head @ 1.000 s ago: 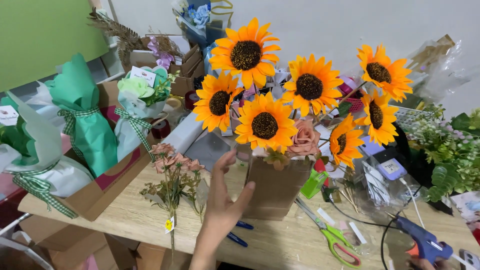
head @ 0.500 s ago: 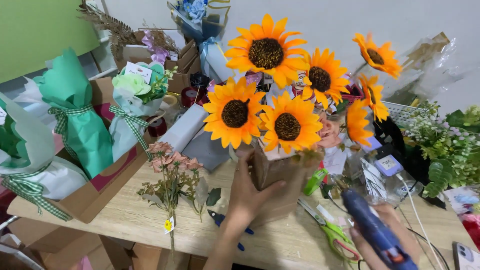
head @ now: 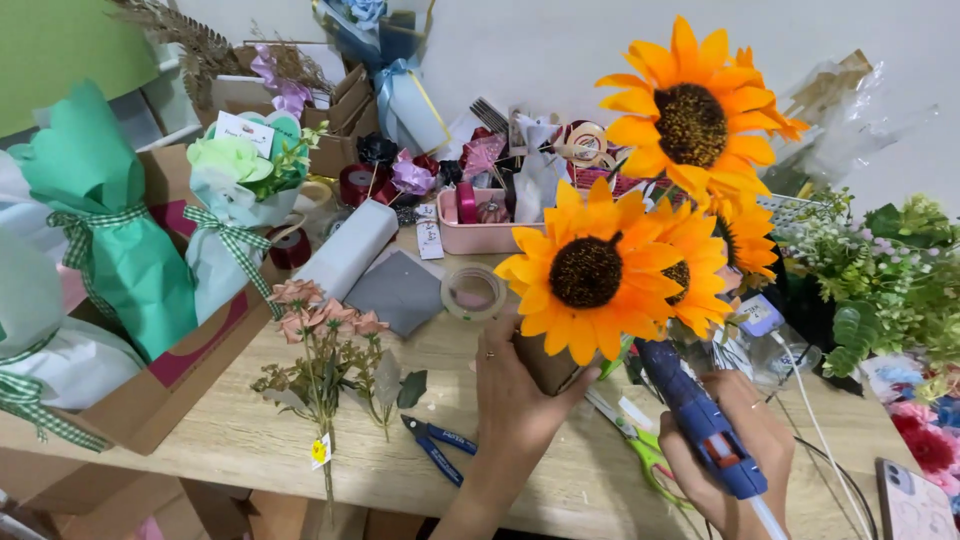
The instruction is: The person prepares artificial sunflowers by cutting wooden sticks and attaching them to the flower stems using tape. They then insert the prepared sunflowers into a floral foam block inside a cardboard box. Finally, they cut a bunch of artificial roses and add them to the arrangement.
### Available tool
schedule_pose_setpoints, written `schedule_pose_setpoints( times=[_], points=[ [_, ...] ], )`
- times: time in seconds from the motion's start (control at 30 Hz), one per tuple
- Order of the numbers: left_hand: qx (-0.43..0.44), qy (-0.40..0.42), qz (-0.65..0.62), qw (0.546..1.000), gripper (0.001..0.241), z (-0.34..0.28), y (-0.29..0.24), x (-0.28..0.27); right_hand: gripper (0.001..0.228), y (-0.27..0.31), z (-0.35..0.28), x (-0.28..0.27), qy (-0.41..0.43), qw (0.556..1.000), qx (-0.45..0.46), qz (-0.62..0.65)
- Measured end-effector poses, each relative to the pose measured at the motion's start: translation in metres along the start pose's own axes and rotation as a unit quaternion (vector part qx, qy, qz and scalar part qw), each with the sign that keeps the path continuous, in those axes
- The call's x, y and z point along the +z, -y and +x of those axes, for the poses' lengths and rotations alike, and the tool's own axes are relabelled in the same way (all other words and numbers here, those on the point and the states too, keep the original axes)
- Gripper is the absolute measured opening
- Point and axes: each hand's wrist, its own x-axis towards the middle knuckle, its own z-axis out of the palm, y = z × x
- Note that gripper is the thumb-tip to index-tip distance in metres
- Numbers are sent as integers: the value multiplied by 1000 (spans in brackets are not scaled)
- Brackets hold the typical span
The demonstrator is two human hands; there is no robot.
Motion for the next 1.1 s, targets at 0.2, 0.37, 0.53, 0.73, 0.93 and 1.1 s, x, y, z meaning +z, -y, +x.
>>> schedule_pose_setpoints(
  times=[0.2, 0.37, 0.53, 0.73, 0.93, 1.1],
  points=[
    [-24, 3, 6, 1000, 85, -5, 0, 4, 18, 9, 1, -7, 18, 997, 70, 5],
    [0, -9, 8, 1000, 87, -8, -1, 4, 22, 10, -2, -6, 24, 993, 116, -9],
    [17, -11, 16, 1000, 85, -7, 0, 2, 24, 14, -2, -7, 42, 989, 139, -8],
    [-17, 13, -10, 1000, 82, -5, -6, -4, 26, 14, -2, -8, 55, 967, 249, 4],
    [-61, 33, 3, 998, 87, -1, -8, -8, 12, -18, -15, 5, 34, 939, 298, 166],
    [-86, 44, -12, 995, 86, 4, -10, -11, 10, -37, -15, 17, 14, 913, 288, 289]
  ],
)
